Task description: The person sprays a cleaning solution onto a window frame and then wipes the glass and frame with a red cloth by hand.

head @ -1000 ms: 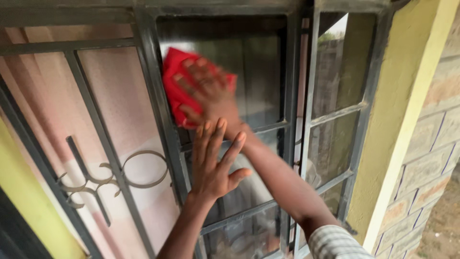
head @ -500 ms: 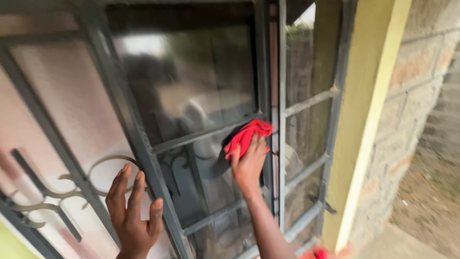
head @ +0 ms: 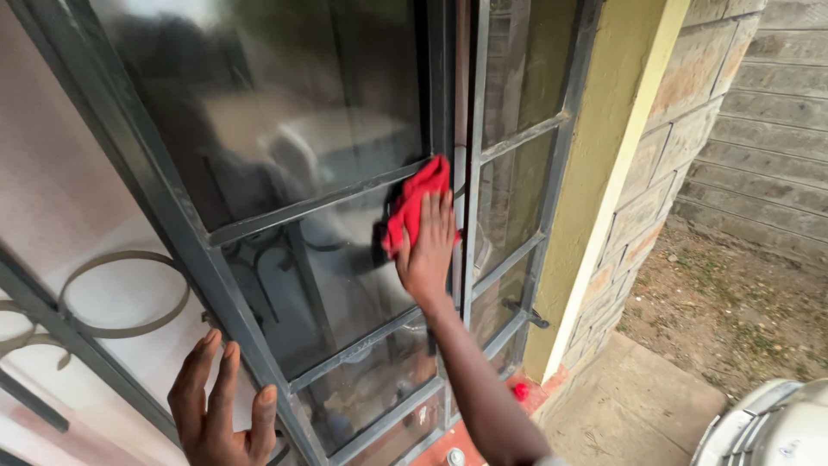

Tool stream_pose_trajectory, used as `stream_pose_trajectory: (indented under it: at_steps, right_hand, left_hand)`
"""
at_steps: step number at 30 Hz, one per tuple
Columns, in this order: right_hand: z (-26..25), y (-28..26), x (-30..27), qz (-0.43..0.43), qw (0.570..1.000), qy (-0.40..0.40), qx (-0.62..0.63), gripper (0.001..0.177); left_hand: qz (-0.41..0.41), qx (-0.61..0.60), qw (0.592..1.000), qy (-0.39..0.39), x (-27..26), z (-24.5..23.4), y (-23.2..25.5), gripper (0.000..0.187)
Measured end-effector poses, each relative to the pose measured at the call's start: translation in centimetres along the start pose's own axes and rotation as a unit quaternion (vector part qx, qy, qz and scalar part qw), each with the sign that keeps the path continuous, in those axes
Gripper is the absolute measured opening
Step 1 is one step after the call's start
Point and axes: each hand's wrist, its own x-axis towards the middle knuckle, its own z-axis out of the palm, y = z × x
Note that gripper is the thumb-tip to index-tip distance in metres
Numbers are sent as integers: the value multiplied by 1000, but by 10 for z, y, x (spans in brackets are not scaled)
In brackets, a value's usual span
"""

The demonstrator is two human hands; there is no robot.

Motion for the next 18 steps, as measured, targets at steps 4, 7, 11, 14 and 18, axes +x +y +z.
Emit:
stream_pose_trajectory:
  at_steps: [4,7,11,14,18]
  right_hand:
    - [-8,-8,-130,106,993,-52,21,71]
    - [-16,2,-167,147,985,-95,16,62]
    - [-10,3,-138,135,989,-67,9,62]
    - [2,-28,-144,160,987,-14,-2,61]
    - [9,-91,-200,128,991,-22,27,54]
  left_hand:
    - [-22,-19,999,-18,-13,11,8,54]
    - [-4,-86,996,-16,-14,35,27,54]
    - [9,-176,984,-34,-14,63,49,51]
    - [-29,-181,982,-35,-28,69,61,50]
    - [-129,-159,979,-9,-51,70,60,45]
